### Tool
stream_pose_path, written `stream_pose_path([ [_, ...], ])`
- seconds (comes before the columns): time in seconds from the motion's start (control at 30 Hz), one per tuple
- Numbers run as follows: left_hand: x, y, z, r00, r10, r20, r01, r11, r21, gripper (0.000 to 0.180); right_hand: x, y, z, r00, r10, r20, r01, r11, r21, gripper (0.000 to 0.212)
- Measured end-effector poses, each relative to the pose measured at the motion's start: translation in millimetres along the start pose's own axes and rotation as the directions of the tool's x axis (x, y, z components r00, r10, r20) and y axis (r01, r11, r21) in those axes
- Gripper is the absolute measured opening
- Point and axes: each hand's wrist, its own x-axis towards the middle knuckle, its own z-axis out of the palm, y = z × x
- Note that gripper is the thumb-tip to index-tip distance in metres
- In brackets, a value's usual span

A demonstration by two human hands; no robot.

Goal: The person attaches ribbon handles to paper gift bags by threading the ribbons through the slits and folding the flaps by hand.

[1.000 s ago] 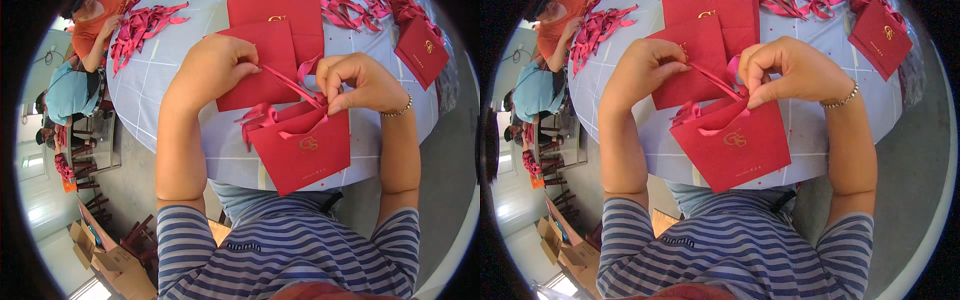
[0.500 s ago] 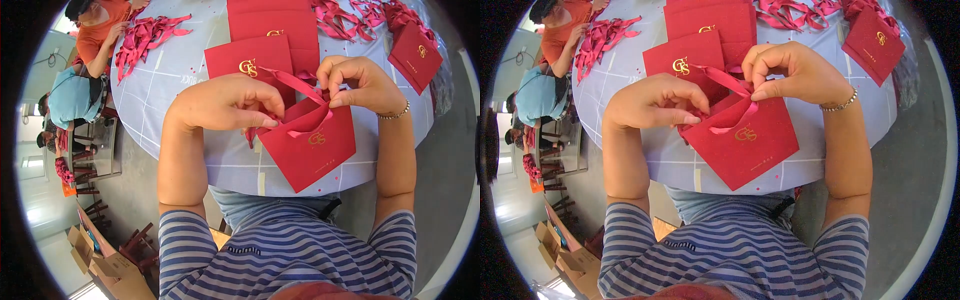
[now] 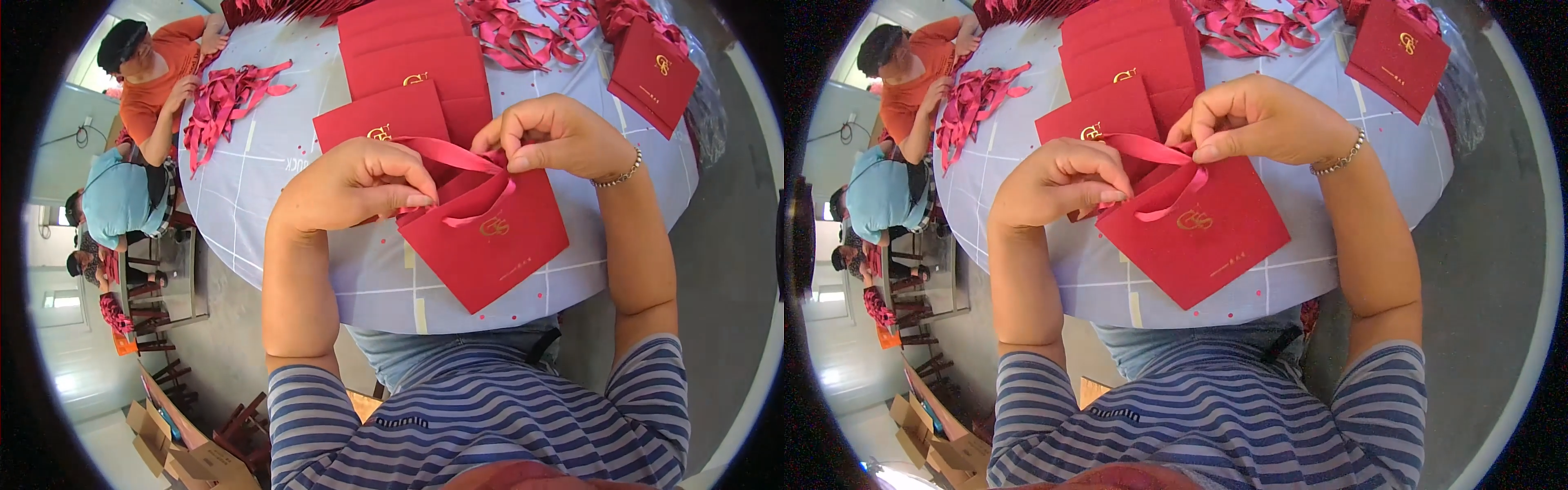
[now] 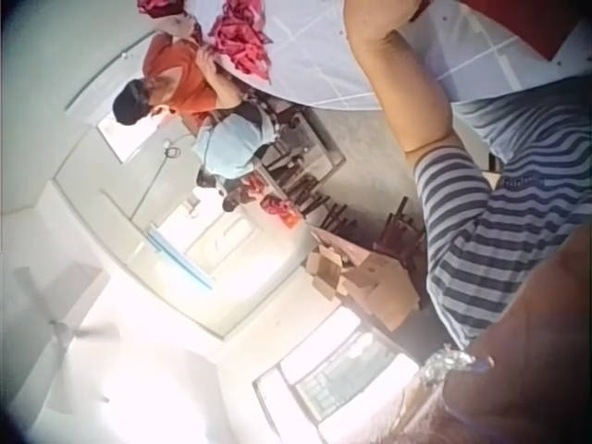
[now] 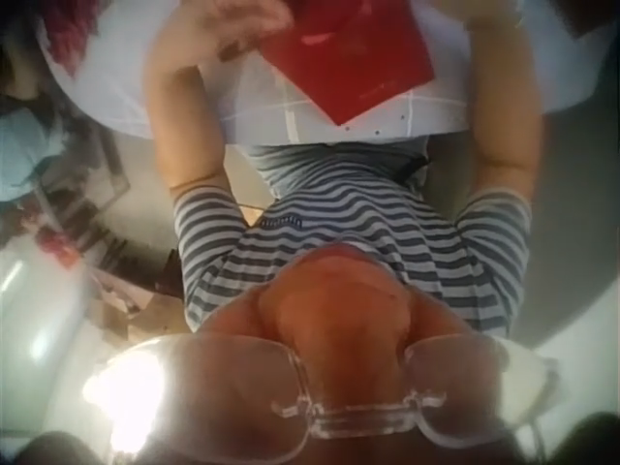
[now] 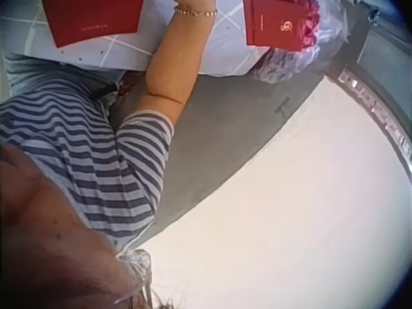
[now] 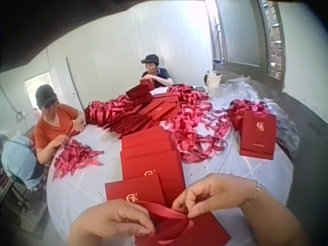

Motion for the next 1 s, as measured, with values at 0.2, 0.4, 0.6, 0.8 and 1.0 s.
stream_pose_path([
  [0.2, 16.2, 3.2, 18.3, 0.971, -0.083, -0.224, 0.144, 0.951, 0.272, 0.003, -3.9, -4.2, -5.4, 0.992, 0.05, 0.117, -0.052, 0.999, 0.011, 0.017],
  [0.4, 24.6, -1.5, 28.8, 0.797, 0.472, -0.378, -0.027, 0.653, 0.757, 0.004, 0.3, 1.9, 2.4, 0.992, 0.06, 0.114, -0.074, 0.989, 0.128, 0.012],
  [0.6, 24.4, 7.1, 43.4, 0.897, 0.296, -0.329, -0.094, 0.855, 0.511, 0.012, 4.7, 10.1, 4.2, 0.996, 0.063, -0.069, -0.064, 0.998, -0.011, 0.011],
  [0.8, 27.8, -0.7, 51.5, 0.935, 0.23, -0.269, -0.073, 0.869, 0.49, 0.017, 12.4, 15.3, 17.4, 0.973, 0.164, -0.16, -0.157, 0.986, 0.057, 0.011],
  [1.0, 27.8, 5.3, 54.8, 0.96, 0.091, -0.265, 0.011, 0.933, 0.359, 0.014, 13.3, 20.6, 19.8, 0.978, -0.028, -0.206, -0.012, 0.982, -0.19, 0.007],
])
